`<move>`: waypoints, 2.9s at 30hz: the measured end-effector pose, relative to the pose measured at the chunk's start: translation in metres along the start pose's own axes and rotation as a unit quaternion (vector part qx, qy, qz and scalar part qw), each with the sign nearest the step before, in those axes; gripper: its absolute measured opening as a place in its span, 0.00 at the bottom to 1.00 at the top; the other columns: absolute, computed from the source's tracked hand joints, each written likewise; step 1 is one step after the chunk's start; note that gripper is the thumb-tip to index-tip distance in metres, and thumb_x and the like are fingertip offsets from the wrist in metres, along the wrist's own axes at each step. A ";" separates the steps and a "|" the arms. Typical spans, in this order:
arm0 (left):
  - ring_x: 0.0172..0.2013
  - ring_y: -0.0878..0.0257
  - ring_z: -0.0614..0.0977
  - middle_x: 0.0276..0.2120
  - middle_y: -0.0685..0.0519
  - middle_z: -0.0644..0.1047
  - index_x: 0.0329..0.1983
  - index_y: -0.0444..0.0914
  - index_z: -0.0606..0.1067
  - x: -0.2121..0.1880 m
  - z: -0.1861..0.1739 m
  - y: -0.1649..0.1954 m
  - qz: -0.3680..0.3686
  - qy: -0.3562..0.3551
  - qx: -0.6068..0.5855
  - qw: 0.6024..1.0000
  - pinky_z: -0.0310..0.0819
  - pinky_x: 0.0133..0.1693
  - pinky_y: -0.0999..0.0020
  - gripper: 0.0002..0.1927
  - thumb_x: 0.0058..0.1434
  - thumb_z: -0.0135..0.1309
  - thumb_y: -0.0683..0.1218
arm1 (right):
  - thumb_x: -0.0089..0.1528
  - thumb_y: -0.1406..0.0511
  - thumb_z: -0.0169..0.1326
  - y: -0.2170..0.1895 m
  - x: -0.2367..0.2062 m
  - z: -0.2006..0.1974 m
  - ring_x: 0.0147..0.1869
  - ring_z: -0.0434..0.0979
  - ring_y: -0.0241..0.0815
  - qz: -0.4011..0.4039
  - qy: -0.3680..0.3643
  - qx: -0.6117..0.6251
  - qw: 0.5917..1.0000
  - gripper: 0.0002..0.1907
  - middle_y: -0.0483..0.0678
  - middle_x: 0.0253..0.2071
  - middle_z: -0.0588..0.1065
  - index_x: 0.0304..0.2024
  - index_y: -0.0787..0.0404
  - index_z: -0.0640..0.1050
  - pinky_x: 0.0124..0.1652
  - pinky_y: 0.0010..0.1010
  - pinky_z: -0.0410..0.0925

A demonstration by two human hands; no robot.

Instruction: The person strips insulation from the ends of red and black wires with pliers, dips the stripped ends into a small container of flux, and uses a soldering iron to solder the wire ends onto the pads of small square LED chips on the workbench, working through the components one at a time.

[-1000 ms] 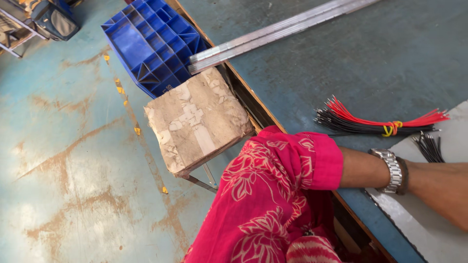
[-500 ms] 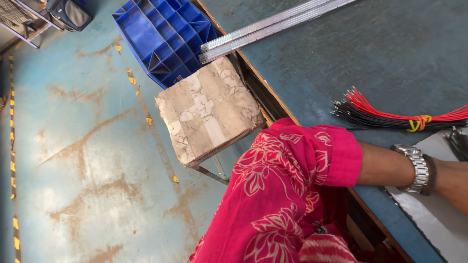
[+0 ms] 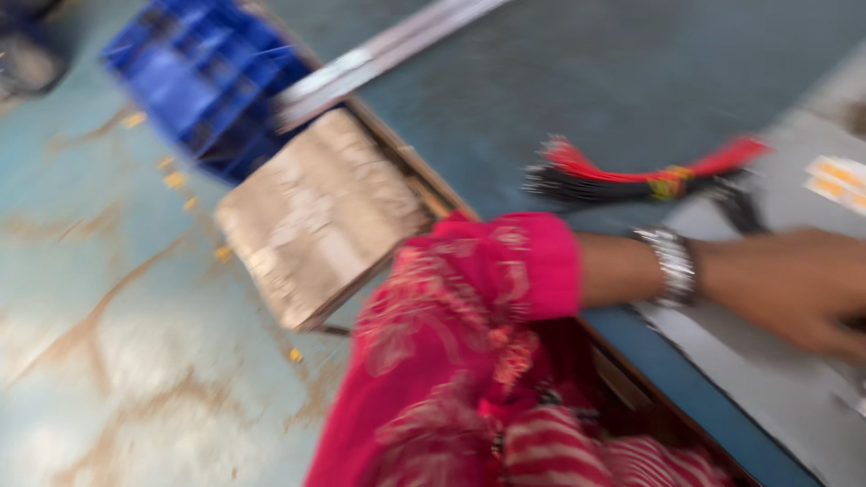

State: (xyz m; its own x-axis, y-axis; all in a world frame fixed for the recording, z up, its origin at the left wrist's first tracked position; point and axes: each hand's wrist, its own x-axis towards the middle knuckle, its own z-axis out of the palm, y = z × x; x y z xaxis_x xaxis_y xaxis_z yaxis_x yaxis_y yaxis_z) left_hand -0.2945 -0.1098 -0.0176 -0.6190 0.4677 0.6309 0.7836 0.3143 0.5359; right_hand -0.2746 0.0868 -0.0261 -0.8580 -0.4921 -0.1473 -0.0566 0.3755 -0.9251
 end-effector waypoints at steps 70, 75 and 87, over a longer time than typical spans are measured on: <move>0.31 0.51 0.83 0.46 0.52 0.83 0.53 0.39 0.77 0.011 -0.074 0.096 -0.063 -0.203 0.041 0.976 0.75 0.31 0.58 0.22 0.53 0.61 0.45 | 0.76 0.76 0.47 -0.111 -0.070 -0.063 0.69 0.77 0.45 -0.245 0.128 -0.035 0.960 0.14 0.52 0.60 0.70 0.62 0.67 0.64 0.60 0.34 0.78; 0.32 0.52 0.84 0.42 0.52 0.83 0.52 0.39 0.77 0.010 -0.077 0.095 -0.073 -0.217 0.045 0.972 0.75 0.32 0.57 0.22 0.52 0.61 0.46 | 0.72 0.71 0.48 -0.111 -0.070 -0.062 0.63 0.79 0.44 -0.203 0.117 -0.013 0.972 0.14 0.52 0.57 0.72 0.59 0.68 0.66 0.57 0.33 0.77; 0.33 0.53 0.84 0.35 0.53 0.83 0.50 0.42 0.80 0.010 -0.076 0.088 -0.094 -0.203 0.026 0.974 0.76 0.35 0.57 0.19 0.53 0.58 0.45 | 0.79 0.58 0.55 -0.068 -0.081 -0.104 0.38 0.77 0.37 -0.262 0.264 0.025 0.928 0.18 0.53 0.50 0.75 0.58 0.68 0.71 0.35 0.20 0.71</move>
State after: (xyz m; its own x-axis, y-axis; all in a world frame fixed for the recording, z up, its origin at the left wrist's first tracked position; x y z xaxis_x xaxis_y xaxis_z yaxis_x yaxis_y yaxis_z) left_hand -0.2362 -0.1398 0.0785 -0.6881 0.6832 0.2444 0.6669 0.4626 0.5841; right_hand -0.2540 0.1830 0.0853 -0.8500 -0.1390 0.5081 -0.5252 0.1502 -0.8376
